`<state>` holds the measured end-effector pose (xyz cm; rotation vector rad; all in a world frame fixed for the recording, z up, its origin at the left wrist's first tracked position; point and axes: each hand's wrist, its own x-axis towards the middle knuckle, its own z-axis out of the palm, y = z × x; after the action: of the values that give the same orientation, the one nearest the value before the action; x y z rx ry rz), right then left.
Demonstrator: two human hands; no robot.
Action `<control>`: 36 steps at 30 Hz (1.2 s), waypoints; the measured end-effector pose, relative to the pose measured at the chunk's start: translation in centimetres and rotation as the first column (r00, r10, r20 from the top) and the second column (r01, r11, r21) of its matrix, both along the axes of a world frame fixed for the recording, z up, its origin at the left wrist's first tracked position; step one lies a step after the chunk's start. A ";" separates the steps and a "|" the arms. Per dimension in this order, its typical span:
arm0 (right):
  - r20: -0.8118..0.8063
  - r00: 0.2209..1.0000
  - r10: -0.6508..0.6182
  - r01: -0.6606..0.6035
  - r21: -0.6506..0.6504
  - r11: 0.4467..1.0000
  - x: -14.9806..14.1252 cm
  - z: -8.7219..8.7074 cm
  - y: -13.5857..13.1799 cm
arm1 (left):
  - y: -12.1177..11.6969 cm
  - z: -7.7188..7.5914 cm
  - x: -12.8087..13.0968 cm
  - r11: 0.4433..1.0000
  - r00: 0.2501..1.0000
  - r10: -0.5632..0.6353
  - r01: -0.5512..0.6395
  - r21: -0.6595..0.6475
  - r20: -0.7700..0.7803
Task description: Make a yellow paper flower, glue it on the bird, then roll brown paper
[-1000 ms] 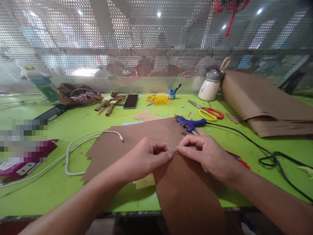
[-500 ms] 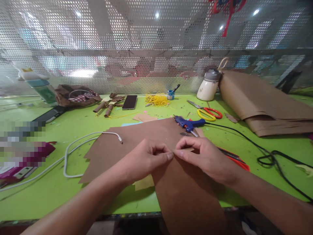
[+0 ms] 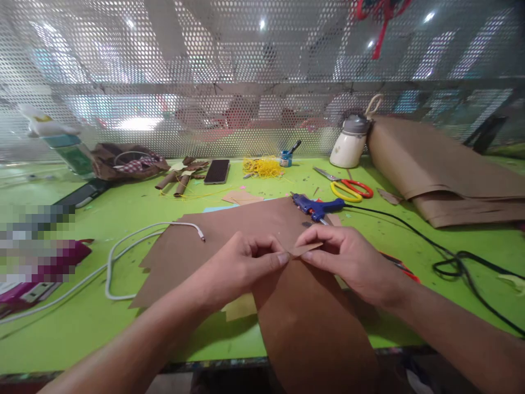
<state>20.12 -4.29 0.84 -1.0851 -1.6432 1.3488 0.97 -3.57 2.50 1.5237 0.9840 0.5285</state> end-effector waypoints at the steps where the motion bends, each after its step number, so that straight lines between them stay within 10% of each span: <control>1: -0.007 1.000 0.001 -0.001 -0.005 1.000 0.0 0.1 0.0 | 0.0 0.0 0.0 1.000 1.000 -0.015 0.015 -0.008 0.004; 10: -0.039 0.999 -0.001 0.001 0.000 1.000 0.1 0.0 -0.2 | 0.2 -0.1 -0.2 0.989 0.988 -0.147 0.148 0.023 -0.050; 36: -0.322 0.943 -0.080 0.059 -0.075 0.995 2.0 0.7 1.2 | 0.2 -0.3 0.0 0.979 0.985 -0.054 0.085 0.184 -0.165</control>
<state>22.09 -3.08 1.49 -0.8914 -1.3164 1.4556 0.93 -3.36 2.20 1.7879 1.0207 0.4670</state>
